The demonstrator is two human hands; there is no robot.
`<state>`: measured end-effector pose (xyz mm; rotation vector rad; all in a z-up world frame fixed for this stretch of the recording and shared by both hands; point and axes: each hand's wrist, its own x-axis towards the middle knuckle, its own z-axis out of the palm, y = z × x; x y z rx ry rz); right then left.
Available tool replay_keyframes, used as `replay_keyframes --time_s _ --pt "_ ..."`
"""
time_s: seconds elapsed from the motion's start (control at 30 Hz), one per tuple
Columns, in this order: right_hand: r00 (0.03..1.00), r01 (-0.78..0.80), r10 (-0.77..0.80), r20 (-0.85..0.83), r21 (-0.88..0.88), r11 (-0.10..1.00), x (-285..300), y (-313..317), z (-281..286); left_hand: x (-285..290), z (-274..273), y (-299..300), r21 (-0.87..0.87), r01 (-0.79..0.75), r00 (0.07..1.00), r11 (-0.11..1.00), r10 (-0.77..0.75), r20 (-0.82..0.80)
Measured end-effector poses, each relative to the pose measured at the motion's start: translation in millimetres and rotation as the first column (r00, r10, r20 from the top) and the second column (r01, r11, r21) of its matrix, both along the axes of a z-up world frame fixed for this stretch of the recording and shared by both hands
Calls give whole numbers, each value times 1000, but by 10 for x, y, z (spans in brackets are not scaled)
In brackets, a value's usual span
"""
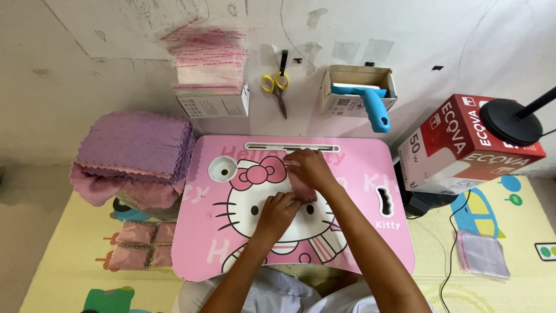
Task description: The person uses a lint roller to clean small fabric cloths on a Hello Kitty tray. They roll the lint roller over grey and pink cloths, fold them, and place one into a plastic bag. The process is repeated with additional cloths.
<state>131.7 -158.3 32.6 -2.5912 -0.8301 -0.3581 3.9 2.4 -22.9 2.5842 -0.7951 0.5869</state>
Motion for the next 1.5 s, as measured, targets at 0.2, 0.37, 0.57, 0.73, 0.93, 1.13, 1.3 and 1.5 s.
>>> replay_keyframes --time_s 0.2,0.37,0.57,0.73,0.93,1.13,1.3,1.5 --pt "973 1 1 232 -9 1000 -396 -52 871 -66 70 45 46 29 999 999 -30 23" --pt "796 -35 -47 603 124 992 -707 -33 1952 -39 -77 62 28 42 995 999 -44 94" --pt "639 345 -355 683 157 925 -562 -379 2719 -52 -77 97 13 -88 995 996 87 57" --pt "750 650 -630 200 -49 758 -314 -652 2920 -51 -116 74 33 -204 979 978 203 31" --pt "714 588 -575 -400 -104 802 -547 -463 3190 -57 -79 62 23 -253 966 967 251 53" --pt "491 676 -500 -713 -50 735 -571 -383 3261 -60 -115 58 52 -273 959 960 268 91" --pt "663 597 -497 -560 -4 802 -605 -512 3243 -73 -110 59 40 -261 953 965 251 168" --pt "946 292 -318 59 272 917 -879 -758 2901 -89 -79 71 1 -230 960 973 227 162"
